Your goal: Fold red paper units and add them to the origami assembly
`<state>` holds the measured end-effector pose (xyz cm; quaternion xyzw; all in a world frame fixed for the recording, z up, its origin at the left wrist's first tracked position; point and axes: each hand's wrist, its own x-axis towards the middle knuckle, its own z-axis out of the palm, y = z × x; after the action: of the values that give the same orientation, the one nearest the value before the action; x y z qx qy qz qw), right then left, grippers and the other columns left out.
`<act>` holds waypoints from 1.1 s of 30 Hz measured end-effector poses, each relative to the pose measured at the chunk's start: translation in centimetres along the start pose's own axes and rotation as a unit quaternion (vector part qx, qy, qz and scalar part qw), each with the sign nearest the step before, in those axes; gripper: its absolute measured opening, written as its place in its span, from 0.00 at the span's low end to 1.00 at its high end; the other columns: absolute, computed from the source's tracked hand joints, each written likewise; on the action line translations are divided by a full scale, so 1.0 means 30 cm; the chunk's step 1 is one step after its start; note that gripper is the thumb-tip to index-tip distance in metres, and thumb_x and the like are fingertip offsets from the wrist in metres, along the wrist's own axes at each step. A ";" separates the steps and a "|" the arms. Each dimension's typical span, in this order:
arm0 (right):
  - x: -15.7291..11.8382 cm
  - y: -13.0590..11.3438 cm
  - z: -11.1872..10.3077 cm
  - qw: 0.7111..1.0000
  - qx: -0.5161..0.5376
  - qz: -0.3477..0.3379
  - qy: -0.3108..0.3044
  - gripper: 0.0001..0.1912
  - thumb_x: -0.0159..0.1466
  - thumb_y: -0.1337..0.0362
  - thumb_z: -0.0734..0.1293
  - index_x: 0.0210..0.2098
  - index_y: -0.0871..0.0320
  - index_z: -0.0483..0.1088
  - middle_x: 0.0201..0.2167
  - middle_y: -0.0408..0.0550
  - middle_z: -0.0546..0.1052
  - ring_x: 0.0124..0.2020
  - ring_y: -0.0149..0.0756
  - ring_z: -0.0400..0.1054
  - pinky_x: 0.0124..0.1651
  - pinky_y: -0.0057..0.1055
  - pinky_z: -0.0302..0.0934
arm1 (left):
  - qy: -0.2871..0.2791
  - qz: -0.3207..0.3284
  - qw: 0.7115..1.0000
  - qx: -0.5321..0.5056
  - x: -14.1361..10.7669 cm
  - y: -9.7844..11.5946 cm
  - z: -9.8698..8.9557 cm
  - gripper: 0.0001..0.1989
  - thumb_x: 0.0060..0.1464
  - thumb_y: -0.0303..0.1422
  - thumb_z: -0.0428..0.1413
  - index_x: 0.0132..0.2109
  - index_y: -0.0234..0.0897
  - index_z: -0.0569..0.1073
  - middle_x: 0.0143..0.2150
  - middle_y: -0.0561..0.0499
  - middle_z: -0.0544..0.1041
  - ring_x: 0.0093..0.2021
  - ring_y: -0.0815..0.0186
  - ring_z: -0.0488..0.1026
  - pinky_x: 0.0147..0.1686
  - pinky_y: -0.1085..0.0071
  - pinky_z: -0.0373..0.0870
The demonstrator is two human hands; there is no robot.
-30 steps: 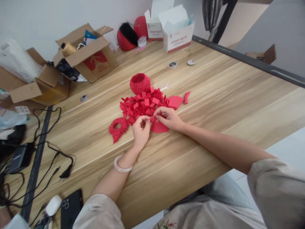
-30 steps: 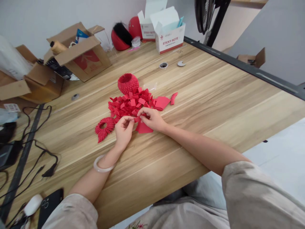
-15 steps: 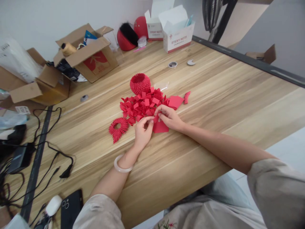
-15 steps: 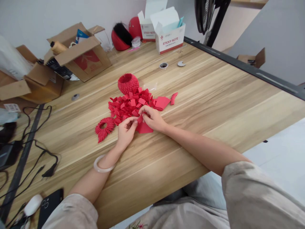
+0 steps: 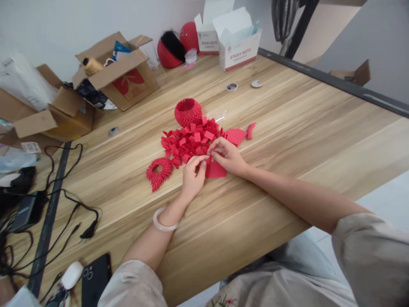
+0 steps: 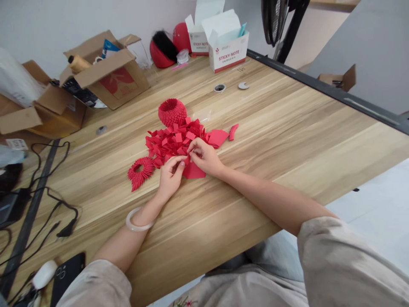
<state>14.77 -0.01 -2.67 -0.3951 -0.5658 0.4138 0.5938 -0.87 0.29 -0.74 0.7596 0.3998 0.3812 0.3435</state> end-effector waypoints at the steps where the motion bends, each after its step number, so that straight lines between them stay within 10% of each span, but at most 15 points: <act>1: 0.000 0.001 0.000 1.000 0.003 0.002 0.003 0.06 0.57 0.69 0.62 0.34 0.56 0.59 0.31 0.42 0.69 0.28 0.28 0.67 0.33 0.28 0.64 | 0.001 0.001 1.000 0.000 0.000 -0.001 0.000 0.10 0.56 0.31 0.50 0.42 0.36 0.74 0.39 0.46 0.75 0.38 0.66 0.71 0.37 0.71 0.68; 22: -0.003 -0.026 0.001 0.998 -0.045 0.034 -0.022 0.07 0.61 0.62 0.62 0.38 0.59 0.65 0.29 0.46 0.74 0.30 0.31 0.71 0.36 0.30 0.65 | 0.086 -0.090 0.982 -0.141 -0.002 0.008 0.006 0.10 0.52 0.35 0.56 0.40 0.34 0.74 0.33 0.48 0.76 0.31 0.68 0.74 0.35 0.72 0.71; 33: -0.006 -0.041 0.000 0.995 -0.046 0.005 -0.089 0.08 0.61 0.62 0.63 0.38 0.58 0.65 0.30 0.45 0.74 0.32 0.31 0.70 0.38 0.29 0.66 | 0.097 -0.017 0.992 -0.078 0.007 0.010 -0.002 0.05 0.51 0.31 0.57 0.35 0.35 0.76 0.37 0.48 0.74 0.37 0.68 0.72 0.38 0.72 0.70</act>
<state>14.83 -0.59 -1.57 -0.3866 -0.6329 0.4241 0.5197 -0.72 0.35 -0.40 0.6832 0.4127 0.4770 0.3679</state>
